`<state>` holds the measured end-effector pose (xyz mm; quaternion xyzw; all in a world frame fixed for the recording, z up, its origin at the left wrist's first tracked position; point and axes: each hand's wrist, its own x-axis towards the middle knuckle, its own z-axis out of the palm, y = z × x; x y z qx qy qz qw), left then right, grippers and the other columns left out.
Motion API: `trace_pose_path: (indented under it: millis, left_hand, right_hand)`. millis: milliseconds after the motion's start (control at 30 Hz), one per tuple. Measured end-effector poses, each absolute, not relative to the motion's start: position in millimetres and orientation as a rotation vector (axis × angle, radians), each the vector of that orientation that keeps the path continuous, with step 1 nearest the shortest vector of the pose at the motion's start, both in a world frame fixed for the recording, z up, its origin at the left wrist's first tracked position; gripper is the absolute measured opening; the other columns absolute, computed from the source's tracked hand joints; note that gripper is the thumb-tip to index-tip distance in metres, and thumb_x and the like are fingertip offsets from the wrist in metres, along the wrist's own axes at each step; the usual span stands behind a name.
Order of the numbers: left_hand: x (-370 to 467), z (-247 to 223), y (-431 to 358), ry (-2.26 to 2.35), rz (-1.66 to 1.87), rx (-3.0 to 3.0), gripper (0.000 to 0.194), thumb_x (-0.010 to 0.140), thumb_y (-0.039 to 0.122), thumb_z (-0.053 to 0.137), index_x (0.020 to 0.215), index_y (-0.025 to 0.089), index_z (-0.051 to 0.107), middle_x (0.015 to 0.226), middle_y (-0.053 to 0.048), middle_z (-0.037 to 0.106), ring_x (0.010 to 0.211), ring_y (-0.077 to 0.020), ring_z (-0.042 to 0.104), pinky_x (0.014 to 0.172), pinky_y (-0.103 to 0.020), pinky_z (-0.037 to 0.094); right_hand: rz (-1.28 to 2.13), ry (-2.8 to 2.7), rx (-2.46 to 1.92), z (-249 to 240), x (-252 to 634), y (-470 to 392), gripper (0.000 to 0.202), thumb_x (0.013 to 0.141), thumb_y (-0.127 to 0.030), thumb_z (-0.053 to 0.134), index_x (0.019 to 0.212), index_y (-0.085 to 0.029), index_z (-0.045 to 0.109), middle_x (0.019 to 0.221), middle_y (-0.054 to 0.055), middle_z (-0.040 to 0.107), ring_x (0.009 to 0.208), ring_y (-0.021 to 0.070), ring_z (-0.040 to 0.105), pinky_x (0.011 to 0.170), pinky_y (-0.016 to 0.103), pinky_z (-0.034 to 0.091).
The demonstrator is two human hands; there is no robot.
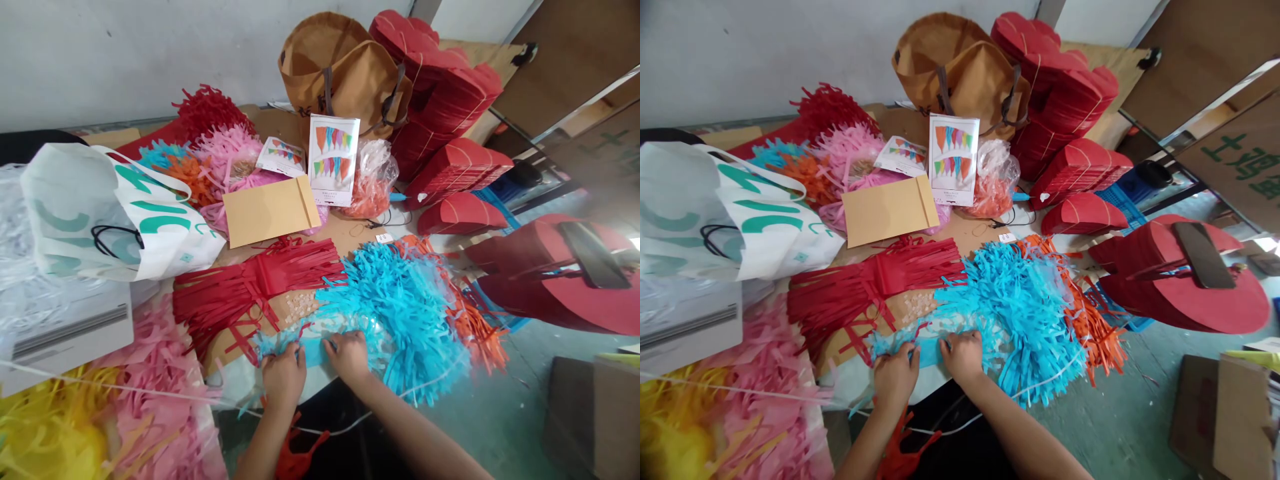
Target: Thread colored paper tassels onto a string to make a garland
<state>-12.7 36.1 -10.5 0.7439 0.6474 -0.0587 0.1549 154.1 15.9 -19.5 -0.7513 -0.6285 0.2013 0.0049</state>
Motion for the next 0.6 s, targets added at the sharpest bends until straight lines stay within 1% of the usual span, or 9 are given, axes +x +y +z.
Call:
trace_pose_path:
  millis: [133,167,200,267,333,400,467,533,600]
  left_hand:
    - [-13,-13,35,1.868,-0.164,2.157,0.036,0.095,0.038,0.039,0.097,0.020,0.070,0.065,-0.007,0.073,0.065,-0.0229,0.067,0.075,-0.036,0.038]
    - [-13,-13,34,1.876,-0.154,2.170,0.037,0.096,0.038,0.038,0.098,0.019,0.070,0.067,-0.007,0.073,0.067,-0.0231,0.066,0.076,-0.037,0.038]
    - [-13,-12,34,1.883,-0.138,2.188,0.038,0.096,0.039,0.037,0.100,0.018,0.069,0.073,-0.009,0.074,0.072,-0.0241,0.066,0.078,-0.038,0.037]
    - [-13,-11,33,1.851,-0.094,2.258,0.036,0.098,0.035,0.036,0.106,0.018,0.067,0.093,-0.013,0.074,0.089,-0.0274,0.065,0.087,-0.044,0.036]
    - [-15,-8,34,1.692,-0.054,2.379,0.030,0.097,0.027,0.038,0.107,0.023,0.066,0.110,-0.012,0.070,0.106,-0.0277,0.059,0.096,-0.046,0.032]
    - [-18,-6,38,1.435,-0.038,2.505,0.026,0.094,0.019,0.044,0.102,0.029,0.067,0.109,-0.006,0.070,0.108,-0.0235,0.057,0.100,-0.042,0.031]
    - [-22,-3,41,1.210,-0.034,2.594,0.025,0.091,0.016,0.048,0.101,0.030,0.067,0.102,-0.003,0.070,0.105,-0.0212,0.057,0.101,-0.038,0.032]
    - [-27,0,44,1.077,-0.028,2.652,0.026,0.089,0.016,0.051,0.106,0.028,0.066,0.104,-0.004,0.069,0.109,-0.0228,0.056,0.106,-0.040,0.030]
    - [-30,4,44,1.002,-0.018,2.691,0.029,0.087,0.019,0.053,0.113,0.025,0.064,0.107,-0.007,0.068,0.115,-0.0258,0.052,0.111,-0.045,0.023]
  right_hand:
    - [0.646,-1.958,-2.380,-18,152,18,0.035,0.094,-0.044,0.052,0.078,-0.020,0.071,0.073,0.009,0.073,0.074,0.0232,0.065,0.080,0.036,0.033]
    - [0.646,-1.954,-2.387,-18,151,19,0.034,0.094,-0.044,0.052,0.079,-0.020,0.072,0.073,0.009,0.073,0.074,0.0238,0.066,0.080,0.037,0.033]
    - [0.644,-1.949,-2.394,-18,150,19,0.034,0.093,-0.044,0.053,0.079,-0.020,0.072,0.073,0.010,0.073,0.074,0.0245,0.065,0.080,0.037,0.033]
    - [0.636,-1.934,-2.410,-17,150,20,0.031,0.093,-0.045,0.055,0.084,-0.019,0.071,0.074,0.011,0.072,0.074,0.0259,0.065,0.080,0.038,0.033]
    - [0.596,-1.903,-2.428,-15,154,21,0.029,0.091,-0.045,0.057,0.090,-0.019,0.070,0.076,0.012,0.072,0.078,0.0273,0.064,0.082,0.039,0.033]
    - [0.477,-1.830,-2.452,-9,163,19,0.027,0.090,-0.043,0.059,0.097,-0.018,0.067,0.085,0.013,0.071,0.087,0.0294,0.062,0.085,0.040,0.032]
    - [0.301,-1.722,-2.456,0,174,11,0.028,0.090,-0.039,0.059,0.107,-0.017,0.065,0.100,0.014,0.069,0.096,0.0312,0.058,0.088,0.042,0.031]
    - [0.208,-1.737,-2.361,6,181,-1,0.030,0.091,-0.034,0.056,0.115,-0.018,0.062,0.113,0.014,0.066,0.102,0.0310,0.055,0.091,0.044,0.030]
    - [0.266,-2.016,-2.084,7,180,-14,0.030,0.090,-0.028,0.055,0.119,-0.021,0.061,0.119,0.012,0.064,0.105,0.0290,0.053,0.097,0.045,0.027]
